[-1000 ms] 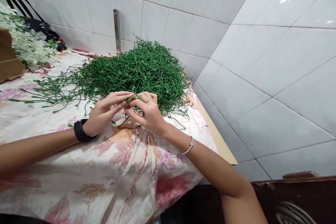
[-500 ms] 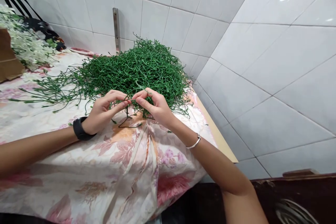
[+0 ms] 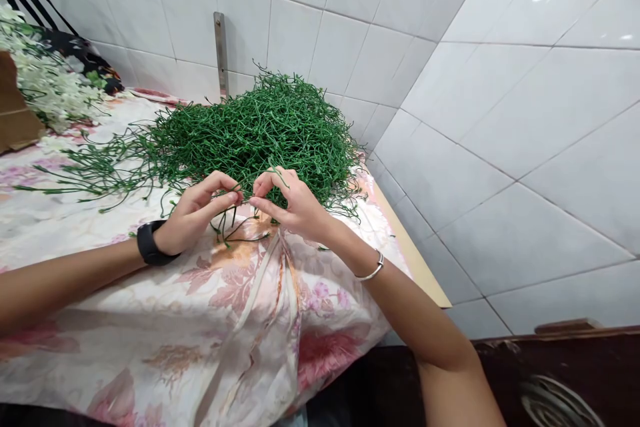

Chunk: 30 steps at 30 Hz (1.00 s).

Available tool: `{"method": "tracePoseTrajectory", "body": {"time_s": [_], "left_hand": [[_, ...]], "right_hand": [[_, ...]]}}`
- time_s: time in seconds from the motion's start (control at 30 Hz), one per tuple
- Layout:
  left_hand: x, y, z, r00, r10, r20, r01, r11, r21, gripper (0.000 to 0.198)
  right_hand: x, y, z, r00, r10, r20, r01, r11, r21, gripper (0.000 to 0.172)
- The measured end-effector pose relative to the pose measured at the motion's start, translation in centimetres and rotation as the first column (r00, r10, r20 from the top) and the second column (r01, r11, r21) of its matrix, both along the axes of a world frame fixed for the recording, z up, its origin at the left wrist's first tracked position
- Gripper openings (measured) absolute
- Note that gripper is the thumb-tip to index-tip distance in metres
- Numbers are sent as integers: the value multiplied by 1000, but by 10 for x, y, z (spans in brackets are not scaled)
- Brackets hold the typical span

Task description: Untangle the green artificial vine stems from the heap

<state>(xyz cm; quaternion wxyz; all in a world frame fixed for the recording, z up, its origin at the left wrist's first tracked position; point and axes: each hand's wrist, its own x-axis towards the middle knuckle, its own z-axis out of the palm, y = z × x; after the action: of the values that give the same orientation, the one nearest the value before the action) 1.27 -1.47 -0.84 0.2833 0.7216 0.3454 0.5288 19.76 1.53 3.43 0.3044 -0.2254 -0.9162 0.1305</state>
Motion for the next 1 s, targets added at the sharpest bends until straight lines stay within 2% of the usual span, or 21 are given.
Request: {"method": "tracePoseTrajectory", "body": {"time_s": [0.1, 0.23, 0.33, 0.5, 0.57, 0.67, 0.77, 0.87, 1.0], "left_hand": [[0, -1, 2, 998, 38, -52, -36, 999, 38, 12], [-1, -1, 3, 994, 64, -91, -58, 996, 64, 13], [-1, -2, 4, 988, 88, -130, -80, 995, 66, 14], [0, -2, 3, 947, 96, -306, -89, 995, 38, 16], [0, -1, 2, 922, 87, -378, -79, 996, 36, 17], [1, 2, -1, 884, 79, -460, -57, 997, 61, 21], [0, 2, -2, 885, 85, -459, -48, 995, 92, 19], [-1, 2, -2, 885, 94, -456, -42, 991, 123, 18], [-2, 1, -1, 885, 78, -458, -38, 995, 95, 23]], "right_hand": [[-2, 0, -3, 999, -40, -11, 41, 987, 153, 9], [-3, 3, -7, 999, -40, -4, 39, 941, 337, 12], [-3, 6, -9, 995, -84, 53, 49, 877, 479, 9], [-1, 8, -10, 969, -183, 165, 33, 759, 651, 16], [0, 8, -11, 965, -178, 195, 0, 739, 673, 17], [0, 10, -13, 967, -120, 227, -59, 756, 652, 16], [0, 11, -15, 966, -77, 246, -97, 775, 624, 17], [1, 11, -16, 962, -85, 261, -101, 775, 623, 18], [3, 12, -14, 959, -86, 269, -104, 777, 621, 17]]}}
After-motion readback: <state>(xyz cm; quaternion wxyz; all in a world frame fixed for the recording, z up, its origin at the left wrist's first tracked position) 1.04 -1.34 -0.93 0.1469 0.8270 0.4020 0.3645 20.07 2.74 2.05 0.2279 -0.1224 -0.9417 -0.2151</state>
